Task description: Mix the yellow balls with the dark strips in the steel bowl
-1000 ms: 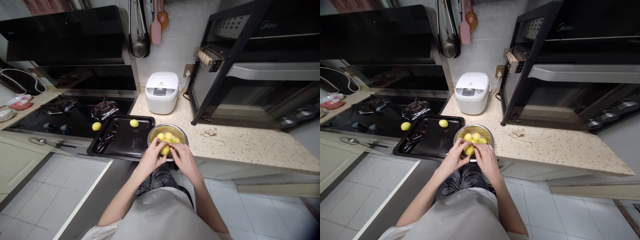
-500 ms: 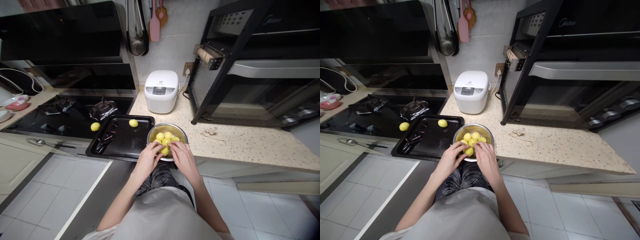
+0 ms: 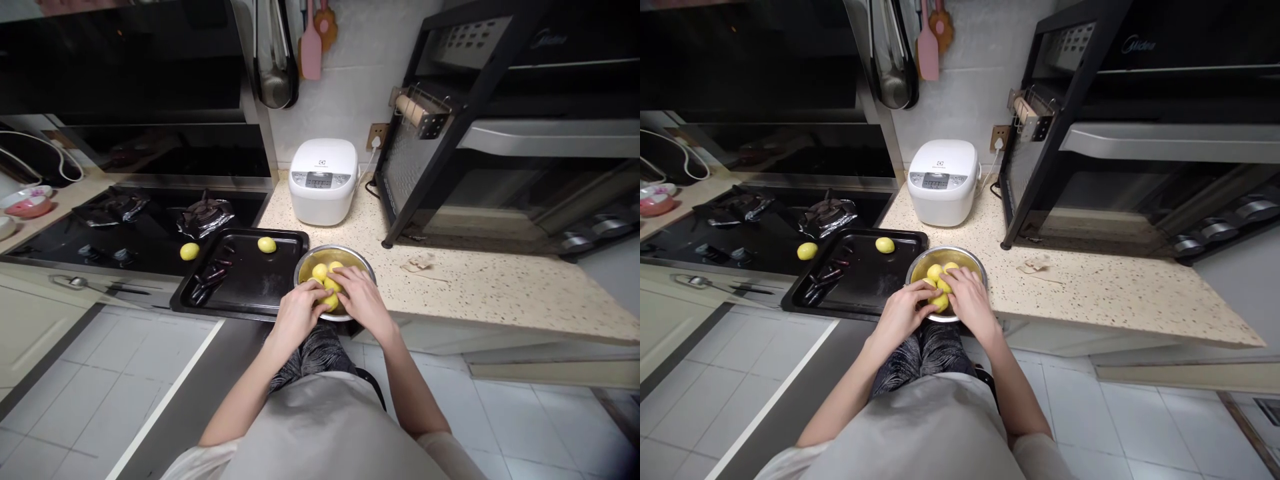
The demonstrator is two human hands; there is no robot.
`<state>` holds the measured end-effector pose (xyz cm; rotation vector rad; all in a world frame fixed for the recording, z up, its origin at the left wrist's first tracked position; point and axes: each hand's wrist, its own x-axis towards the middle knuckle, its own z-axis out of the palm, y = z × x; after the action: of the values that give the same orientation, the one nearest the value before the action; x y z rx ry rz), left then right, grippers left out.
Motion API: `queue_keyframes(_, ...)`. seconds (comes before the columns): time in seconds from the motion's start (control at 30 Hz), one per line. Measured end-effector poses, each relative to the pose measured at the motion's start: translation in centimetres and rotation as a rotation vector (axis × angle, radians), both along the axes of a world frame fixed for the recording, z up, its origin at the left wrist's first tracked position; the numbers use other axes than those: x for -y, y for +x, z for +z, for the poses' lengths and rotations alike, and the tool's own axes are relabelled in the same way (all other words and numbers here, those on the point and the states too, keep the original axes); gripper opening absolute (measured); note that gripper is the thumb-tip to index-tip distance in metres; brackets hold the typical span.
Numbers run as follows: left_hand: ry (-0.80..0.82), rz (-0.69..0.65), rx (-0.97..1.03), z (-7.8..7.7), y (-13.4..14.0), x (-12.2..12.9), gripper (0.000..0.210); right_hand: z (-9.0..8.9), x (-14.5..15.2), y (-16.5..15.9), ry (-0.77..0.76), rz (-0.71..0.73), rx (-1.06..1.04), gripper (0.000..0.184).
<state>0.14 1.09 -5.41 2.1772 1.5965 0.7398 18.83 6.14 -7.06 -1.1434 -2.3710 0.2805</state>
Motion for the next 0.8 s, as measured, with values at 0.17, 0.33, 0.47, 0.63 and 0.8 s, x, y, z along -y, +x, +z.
queue_keyframes(0.17,0.011,0.016,-0.01,-0.8,0.1,-0.4,0.025,0.3,-0.8,-0.1,0.01,0.004,0.027,0.041)
queue_keyframes(0.33,0.028,0.015,-0.091,-0.9,0.3,-0.7,0.025,-0.1,-0.7,0.3,-0.017,0.005,-0.053,0.043)
queue_keyframes(0.47,0.055,-0.049,-0.03,-0.6,-0.6,-1.0,0.031,-0.1,-0.3,1.6,-0.051,-0.005,-0.184,0.037)
queue_keyframes(0.63,0.241,0.123,0.068,-0.3,-4.4,-3.9,0.036,-0.3,0.8,3.0,0.016,-0.101,-0.27,0.03)
queue_keyframes(0.8,0.179,0.325,-0.216,-1.2,-9.5,-9.2,0.05,-0.7,1.9,2.5,0.026,-0.071,-0.266,0.029)
